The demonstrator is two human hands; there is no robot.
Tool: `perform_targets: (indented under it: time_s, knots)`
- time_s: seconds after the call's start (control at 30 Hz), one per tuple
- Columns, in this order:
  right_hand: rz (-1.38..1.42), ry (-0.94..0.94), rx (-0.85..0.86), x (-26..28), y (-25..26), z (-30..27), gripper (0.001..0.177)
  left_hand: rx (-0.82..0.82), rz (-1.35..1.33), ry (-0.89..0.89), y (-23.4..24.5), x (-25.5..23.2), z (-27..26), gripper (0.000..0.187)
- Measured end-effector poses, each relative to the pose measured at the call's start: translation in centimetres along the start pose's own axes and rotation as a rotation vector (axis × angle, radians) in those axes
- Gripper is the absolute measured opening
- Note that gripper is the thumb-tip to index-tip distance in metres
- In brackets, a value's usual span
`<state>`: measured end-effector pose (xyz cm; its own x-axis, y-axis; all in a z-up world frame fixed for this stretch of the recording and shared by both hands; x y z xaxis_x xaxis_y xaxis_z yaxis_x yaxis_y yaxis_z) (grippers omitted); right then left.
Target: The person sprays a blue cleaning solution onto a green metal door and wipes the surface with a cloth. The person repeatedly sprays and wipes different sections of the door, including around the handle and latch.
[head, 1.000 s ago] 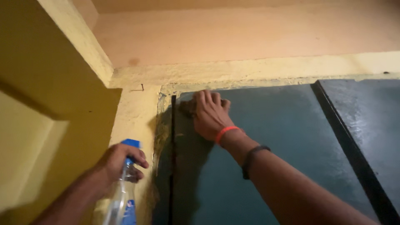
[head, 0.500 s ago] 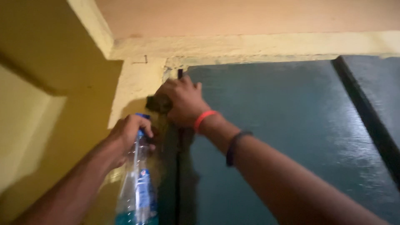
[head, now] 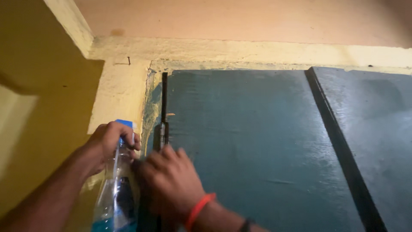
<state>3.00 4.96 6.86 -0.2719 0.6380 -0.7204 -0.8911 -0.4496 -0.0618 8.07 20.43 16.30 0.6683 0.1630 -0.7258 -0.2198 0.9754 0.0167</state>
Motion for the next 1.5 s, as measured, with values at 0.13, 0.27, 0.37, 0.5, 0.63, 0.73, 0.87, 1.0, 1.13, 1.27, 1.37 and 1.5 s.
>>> perform_targets:
  time_s: [0.13,0.27,0.37,0.5,0.63,0.73,0.87,1.0,1.13,1.27,1.37,1.5]
  knots:
    - [0.231,0.181,0.082,4.4,-0.7,-5.6,0.023,-0.056,0.101,0.002,-0.1,-0.7,-1.2,0.021]
    - [0.314,0.401,0.294,5.5,1.2,-5.5,0.035,-0.054,0.117,-0.003,-0.5,-1.3,-1.7,0.019]
    - [-0.059,0.399,0.135,0.8,4.2,-0.8,0.037,-0.021,0.130,-0.022,-1.1,-1.4,-1.8,0.018]
    - [0.082,-0.014,-0.005,-7.6,7.1,3.9,0.042,-0.018,0.259,-0.088,-1.1,-2.3,-2.0,0.017]
    - [0.092,-0.171,-0.055,-7.4,6.9,2.0,0.034,0.033,0.194,-0.099,-0.9,-2.4,-2.3,0.022]
    - [0.203,-0.203,0.065,-4.8,6.2,-0.4,0.037,0.003,0.111,-0.082,-0.3,-2.7,-2.2,0.025]
    - [0.302,-0.024,0.253,-2.5,6.3,-2.6,0.033,0.023,-0.005,-0.175,-1.3,-3.2,-2.2,0.010]
    - [0.175,0.127,0.144,-6.1,9.3,-1.8,0.045,0.098,-0.110,-0.104,-3.6,-2.5,-2.1,0.004]
    - [0.060,-0.498,0.000,-13.6,11.8,-3.0,0.039,0.215,-0.102,-0.068,-6.0,-2.1,-2.4,0.008]
    - [0.045,-0.210,0.073,-7.2,11.9,-5.5,0.075,0.252,-0.083,-0.092,-7.5,-3.0,-4.1,0.009]
    - [0.083,-0.084,0.793,-2.5,7.5,-11.0,0.065,0.237,-0.025,-0.089,-8.1,-3.7,-5.8,0.017]
    - [0.344,0.392,0.448,-1.1,10.8,-11.8,0.055,0.188,0.079,-0.014,-9.3,-2.7,-7.7,0.026]
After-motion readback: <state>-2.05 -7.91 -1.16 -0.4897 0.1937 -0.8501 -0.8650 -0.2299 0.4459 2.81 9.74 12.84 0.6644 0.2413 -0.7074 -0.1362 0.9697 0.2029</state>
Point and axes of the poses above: each hand's wrist, its own z-axis towards the middle knuckle, its own y-axis out of the back of the hand, x = y × z, the point moved 8 cm from there along z, towards the middle knuckle, and after that the axes turned 2 degrees about -x, right-handed, at the moved point
